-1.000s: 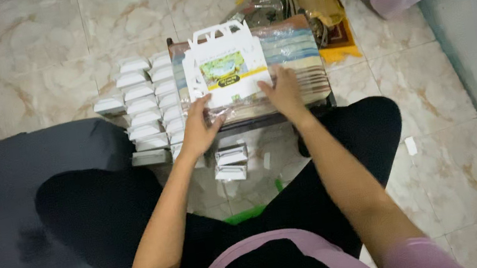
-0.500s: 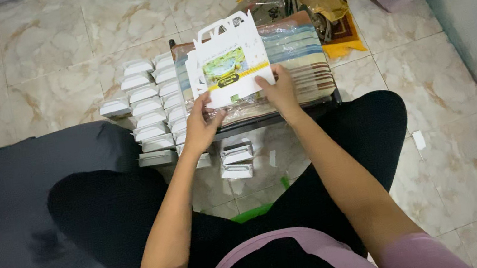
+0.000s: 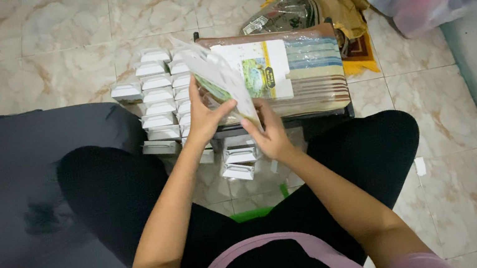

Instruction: The person sits on the floor and folds flat white cardboard pieces into small rectangular boxes. They fold the side flaps, tuck tabs into slots, and press the edges to secure the shape. The person handles the boxes one at a time and stacks the finished units on a nearby pile.

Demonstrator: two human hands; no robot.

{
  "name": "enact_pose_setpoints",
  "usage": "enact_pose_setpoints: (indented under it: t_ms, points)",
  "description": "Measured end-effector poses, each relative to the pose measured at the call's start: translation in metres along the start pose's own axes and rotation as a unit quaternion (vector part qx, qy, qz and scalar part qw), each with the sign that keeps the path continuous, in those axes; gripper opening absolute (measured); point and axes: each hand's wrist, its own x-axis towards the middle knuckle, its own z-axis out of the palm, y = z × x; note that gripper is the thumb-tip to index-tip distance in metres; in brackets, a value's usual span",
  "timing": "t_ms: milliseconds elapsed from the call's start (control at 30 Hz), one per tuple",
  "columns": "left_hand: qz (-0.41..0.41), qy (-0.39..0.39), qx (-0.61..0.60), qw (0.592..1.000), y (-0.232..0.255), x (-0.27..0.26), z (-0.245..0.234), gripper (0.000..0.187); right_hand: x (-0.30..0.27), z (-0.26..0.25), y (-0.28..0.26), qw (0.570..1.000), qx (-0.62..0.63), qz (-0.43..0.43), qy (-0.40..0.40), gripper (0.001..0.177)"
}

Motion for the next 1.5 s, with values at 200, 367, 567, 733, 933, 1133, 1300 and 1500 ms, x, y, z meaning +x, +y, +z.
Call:
enact_pose_setpoints:
  t_ms: [200, 367, 567, 733, 933, 1133, 1300, 1500]
  points:
    - [-0.044, -0.042, 0.003, 0.998, 0.006, -0.006, 0.015, 0.128, -0.005, 0.008, 0.041, 0.975, 0.214, 0.048, -0.042, 0.075]
    - [0.038, -0.074, 0.079, 0.993, 0.022, -0.012, 0.016, 0.140, 0.000, 0.001, 0.033, 0.919, 0.376, 0.092, -0.080, 0.083]
    - [-0.004, -0.158, -0.018, 0.987, 0.042, -0.017, 0.015, 0.146, 0.021, -0.015, -0.007, 0.978, 0.193, -0.047, -0.061, 0.089]
    - [-0.101, -0.169, -0.024, 0.980, 0.034, -0.022, 0.010, 0.109, 0.027, -0.026, -0.006, 0.983, 0.178, -0.018, -0.049, 0.098]
    - [-0.258, -0.149, -0.241, 0.924, 0.017, -0.019, -0.006, 0.072, 0.035, -0.031, 0.016, 0.965, 0.210, 0.159, 0.010, 0.073]
    - [-0.214, -0.092, -0.207, 0.950, 0.028, -0.003, -0.011, 0.053, 0.041, -0.042, 0.018, 0.963, 0.236, 0.120, 0.053, 0.034]
    - [-0.184, -0.042, -0.116, 0.975, 0.035, 0.002, -0.009, 0.035, 0.044, -0.045, 0.012, 0.962, 0.178, 0.188, 0.090, 0.028]
    - [-0.124, -0.009, -0.112, 0.986, 0.037, -0.001, -0.009, 0.027, 0.041, -0.045, 0.021, 0.965, 0.186, 0.156, 0.100, 0.022]
